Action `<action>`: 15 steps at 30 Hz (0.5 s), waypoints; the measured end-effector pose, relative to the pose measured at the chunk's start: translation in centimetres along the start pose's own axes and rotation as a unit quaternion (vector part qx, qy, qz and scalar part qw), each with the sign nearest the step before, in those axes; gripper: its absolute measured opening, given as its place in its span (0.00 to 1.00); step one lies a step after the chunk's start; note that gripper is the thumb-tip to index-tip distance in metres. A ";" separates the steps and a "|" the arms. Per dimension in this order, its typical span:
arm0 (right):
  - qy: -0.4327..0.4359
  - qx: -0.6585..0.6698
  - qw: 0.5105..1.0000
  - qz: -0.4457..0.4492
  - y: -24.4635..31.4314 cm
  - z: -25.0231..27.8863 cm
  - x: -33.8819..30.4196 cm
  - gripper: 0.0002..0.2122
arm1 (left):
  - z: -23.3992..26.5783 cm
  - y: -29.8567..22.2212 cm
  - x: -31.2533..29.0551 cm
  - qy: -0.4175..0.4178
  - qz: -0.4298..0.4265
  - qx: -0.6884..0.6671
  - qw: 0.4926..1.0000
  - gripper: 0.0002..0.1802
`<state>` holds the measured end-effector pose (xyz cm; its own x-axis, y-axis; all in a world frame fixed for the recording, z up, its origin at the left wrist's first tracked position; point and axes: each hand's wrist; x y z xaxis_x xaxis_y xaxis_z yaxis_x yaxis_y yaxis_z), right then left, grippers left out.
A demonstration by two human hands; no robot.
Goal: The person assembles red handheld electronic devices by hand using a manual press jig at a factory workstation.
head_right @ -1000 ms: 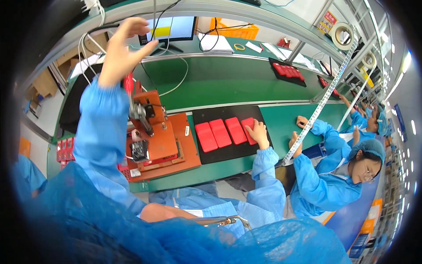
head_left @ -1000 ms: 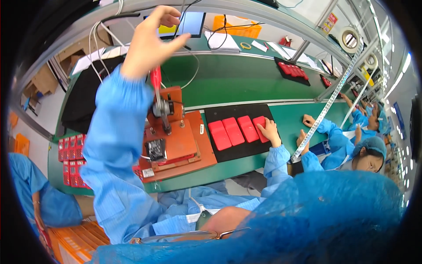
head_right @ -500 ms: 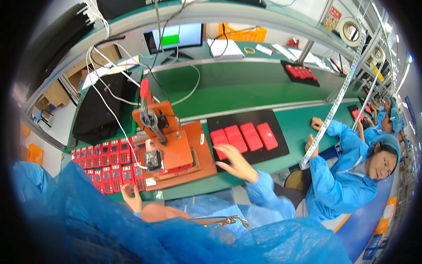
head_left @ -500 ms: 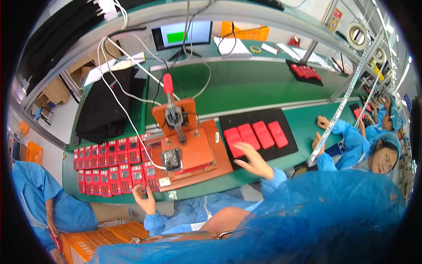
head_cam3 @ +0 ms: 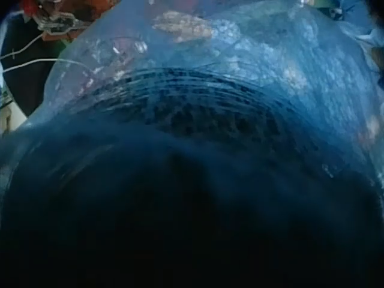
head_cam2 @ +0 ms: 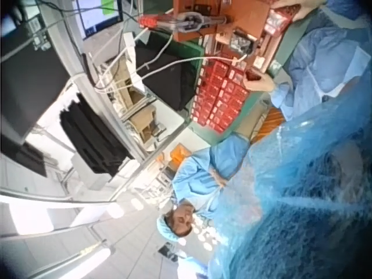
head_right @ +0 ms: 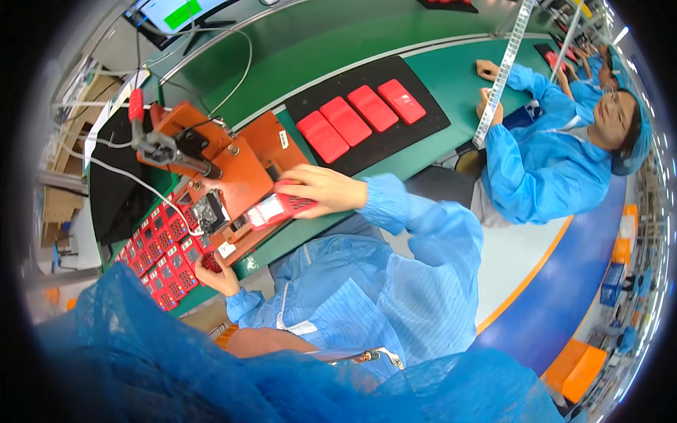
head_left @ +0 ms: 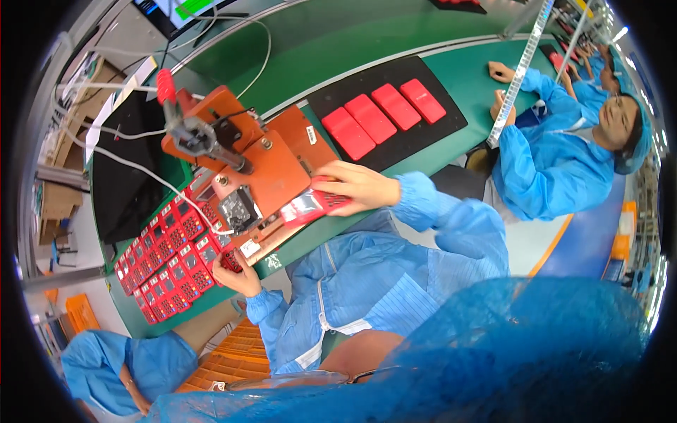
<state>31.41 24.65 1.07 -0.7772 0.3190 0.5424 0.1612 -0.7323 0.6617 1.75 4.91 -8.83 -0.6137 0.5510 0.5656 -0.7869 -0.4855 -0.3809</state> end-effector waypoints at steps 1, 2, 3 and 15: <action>-0.009 -0.005 0.998 -0.069 0.8 1.4 -2.3 0.28 | -0.2 0.1 0.1 0.005 -0.010 -0.008 1.000 0.20; -0.068 -0.017 0.992 -0.102 0.9 2.5 -4.8 0.28 | -0.2 0.3 -0.3 0.004 -0.012 -0.005 1.000 0.20; -0.135 -0.007 0.977 -0.167 1.3 3.9 -6.8 0.26 | -0.3 0.3 -0.8 0.001 -0.008 -0.001 1.000 0.20; -0.120 -0.014 0.719 -0.684 -13.9 26.9 -16.5 0.31 | 1.1 -0.5 -0.9 0.018 -0.035 0.033 0.999 0.33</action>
<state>58.37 45.74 -3.11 -0.0686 0.8444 -0.5313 -0.6698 0.3557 0.6518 2.77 3.90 -8.36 -0.5609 0.6088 0.5610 -0.8223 -0.4883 -0.2923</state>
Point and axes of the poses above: each hand's wrist, its own x-axis towards the middle knuckle, its own z-axis out of the back of the hand, y = z × x, and after that the axes turned 14 degrees about x, right-handed
